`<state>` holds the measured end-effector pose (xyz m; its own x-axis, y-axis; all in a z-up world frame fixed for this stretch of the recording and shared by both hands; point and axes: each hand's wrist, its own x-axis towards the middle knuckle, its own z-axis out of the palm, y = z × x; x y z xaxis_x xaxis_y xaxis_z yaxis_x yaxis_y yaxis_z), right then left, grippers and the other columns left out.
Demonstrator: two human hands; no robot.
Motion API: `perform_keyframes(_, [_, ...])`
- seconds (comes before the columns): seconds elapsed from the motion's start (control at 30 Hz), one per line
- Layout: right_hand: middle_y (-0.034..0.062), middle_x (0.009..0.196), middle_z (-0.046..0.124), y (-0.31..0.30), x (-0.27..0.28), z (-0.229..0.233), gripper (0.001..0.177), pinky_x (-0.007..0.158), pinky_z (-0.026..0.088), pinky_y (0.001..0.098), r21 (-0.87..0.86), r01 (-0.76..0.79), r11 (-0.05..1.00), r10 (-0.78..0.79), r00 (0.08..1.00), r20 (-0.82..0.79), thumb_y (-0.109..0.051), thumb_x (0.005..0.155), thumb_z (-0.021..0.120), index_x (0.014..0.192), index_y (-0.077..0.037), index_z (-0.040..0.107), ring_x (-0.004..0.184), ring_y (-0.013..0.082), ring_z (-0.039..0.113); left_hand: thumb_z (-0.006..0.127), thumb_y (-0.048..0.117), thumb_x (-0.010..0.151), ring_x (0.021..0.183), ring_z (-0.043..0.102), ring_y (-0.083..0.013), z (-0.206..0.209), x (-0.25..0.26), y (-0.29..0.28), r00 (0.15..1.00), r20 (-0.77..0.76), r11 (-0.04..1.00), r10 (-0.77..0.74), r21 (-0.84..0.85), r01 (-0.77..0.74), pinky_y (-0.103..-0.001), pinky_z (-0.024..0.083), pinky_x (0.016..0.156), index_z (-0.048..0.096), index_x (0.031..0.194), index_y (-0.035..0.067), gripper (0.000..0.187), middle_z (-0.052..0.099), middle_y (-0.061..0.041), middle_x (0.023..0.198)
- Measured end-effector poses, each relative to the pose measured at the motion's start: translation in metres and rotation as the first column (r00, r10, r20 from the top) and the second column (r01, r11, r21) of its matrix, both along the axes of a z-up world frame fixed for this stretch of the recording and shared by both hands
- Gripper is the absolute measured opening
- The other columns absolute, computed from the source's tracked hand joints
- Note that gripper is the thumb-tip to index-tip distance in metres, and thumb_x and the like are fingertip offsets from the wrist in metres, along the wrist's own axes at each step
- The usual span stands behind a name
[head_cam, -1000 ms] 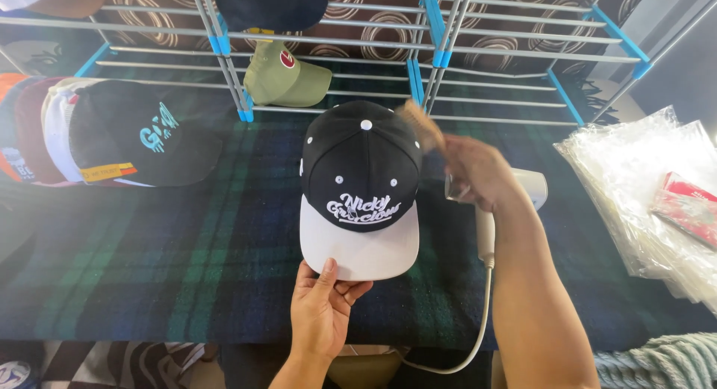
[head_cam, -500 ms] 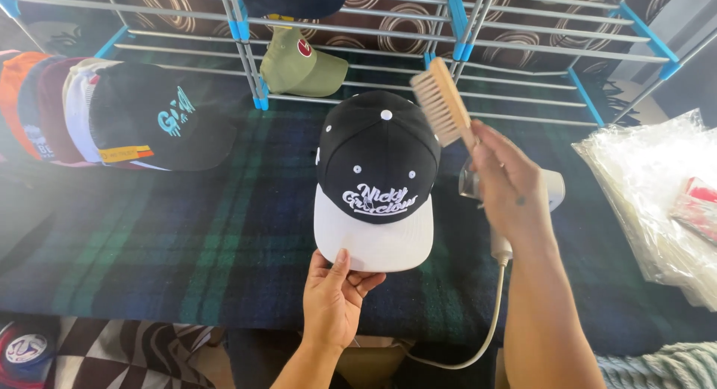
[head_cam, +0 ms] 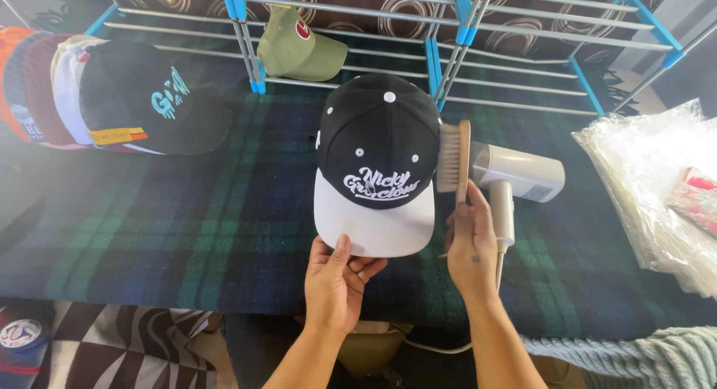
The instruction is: Cleaning and shaping baseball caps using a brush and a hair dryer on a workbench.
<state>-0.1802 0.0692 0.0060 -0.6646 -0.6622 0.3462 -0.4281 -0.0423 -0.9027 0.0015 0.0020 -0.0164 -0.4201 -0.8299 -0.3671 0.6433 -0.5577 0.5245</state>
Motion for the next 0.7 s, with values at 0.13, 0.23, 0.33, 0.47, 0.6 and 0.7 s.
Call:
perform_keyframes(0.13, [0.0029, 0.095, 0.063, 0.016, 0.000, 0.017, 0.049, 0.052, 0.042, 0.0311, 0.300, 0.188, 0.935, -0.215, 0.975, 0.057, -0.030, 0.105, 0.045, 0.152, -0.018, 0.055, 0.062, 0.0137, 0.050, 0.056, 0.019, 0.099, 0.086, 0.070, -0.0364, -0.007, 0.006, 0.000, 0.999, -0.048, 0.999, 0.004, -0.035, -0.005, -0.055, 0.061, 0.082, 0.050, 0.128, 0.009, 0.031, 0.069, -0.021, 0.116])
perform_keyframes(0.23, [0.0095, 0.106, 0.067, 0.020, -0.006, 0.037, 0.035, 0.066, 0.046, 0.0334, 0.018, 0.127, 0.992, -0.111, 0.922, -0.371, -0.013, 0.108, 0.057, 0.142, -0.008, 0.064, 0.079, 0.0187, 0.060, 0.053, 0.022, 0.100, 0.091, 0.070, -0.0382, -0.005, 0.011, -0.001, 0.998, -0.063, 1.000, 0.011, -0.025, -0.012, -0.054, 0.060, 0.085, 0.050, 0.131, 0.009, 0.034, 0.068, -0.022, 0.119])
perform_keyframes(0.33, [0.0095, 0.105, 0.069, 0.002, 0.001, 0.070, 0.027, 0.068, 0.048, 0.0356, -0.060, 0.033, 0.998, -0.067, 0.648, -0.759, -0.005, 0.109, 0.066, 0.136, -0.006, 0.071, 0.086, 0.0226, 0.067, 0.050, 0.025, 0.101, 0.095, 0.070, -0.0395, -0.002, 0.012, 0.000, 0.995, -0.093, 1.000, 0.027, -0.013, -0.028, -0.052, 0.061, 0.084, 0.050, 0.135, 0.008, 0.038, 0.068, -0.025, 0.122])
perform_keyframes(0.47, [0.0003, 0.083, 0.061, -0.029, 0.065, 0.117, 0.032, 0.067, 0.045, 0.0503, 0.622, 0.368, 0.692, 0.426, 0.488, -0.762, -0.047, 0.105, 0.043, 0.134, -0.036, 0.050, 0.082, 0.0288, 0.068, 0.050, 0.044, 0.097, 0.096, 0.073, -0.0372, -0.012, 0.015, -0.002, 0.977, -0.211, 0.996, -0.026, -0.091, 0.006, -0.048, 0.063, 0.081, 0.051, 0.147, 0.009, 0.061, 0.071, -0.026, 0.123])
perform_keyframes(0.6, [-0.0031, 0.075, 0.056, -0.012, 0.077, 0.077, 0.055, 0.037, 0.042, 0.0295, 0.243, -0.015, 0.970, 0.243, -0.027, -0.970, -0.005, 0.078, 0.072, 0.129, -0.022, 0.070, 0.055, 0.0151, 0.054, 0.040, 0.060, 0.102, 0.081, 0.072, -0.0294, -0.021, 0.018, -0.004, 0.952, -0.301, 0.997, -0.052, -0.075, 0.030, -0.042, 0.059, 0.079, 0.059, 0.126, 0.015, 0.055, 0.074, -0.015, 0.104])
perform_keyframes(0.7, [-0.0023, 0.085, 0.064, -0.020, 0.073, 0.081, 0.051, 0.045, 0.054, 0.0324, 0.294, 0.117, 0.949, 0.296, -0.001, -0.955, -0.021, 0.085, 0.072, 0.135, -0.022, 0.066, 0.064, 0.0186, 0.066, 0.037, 0.070, 0.093, 0.100, 0.070, -0.0421, -0.020, 0.022, -0.002, 0.925, -0.377, 0.999, -0.040, -0.037, 0.028, -0.053, 0.060, 0.086, 0.049, 0.144, 0.006, 0.082, 0.067, -0.030, 0.124])
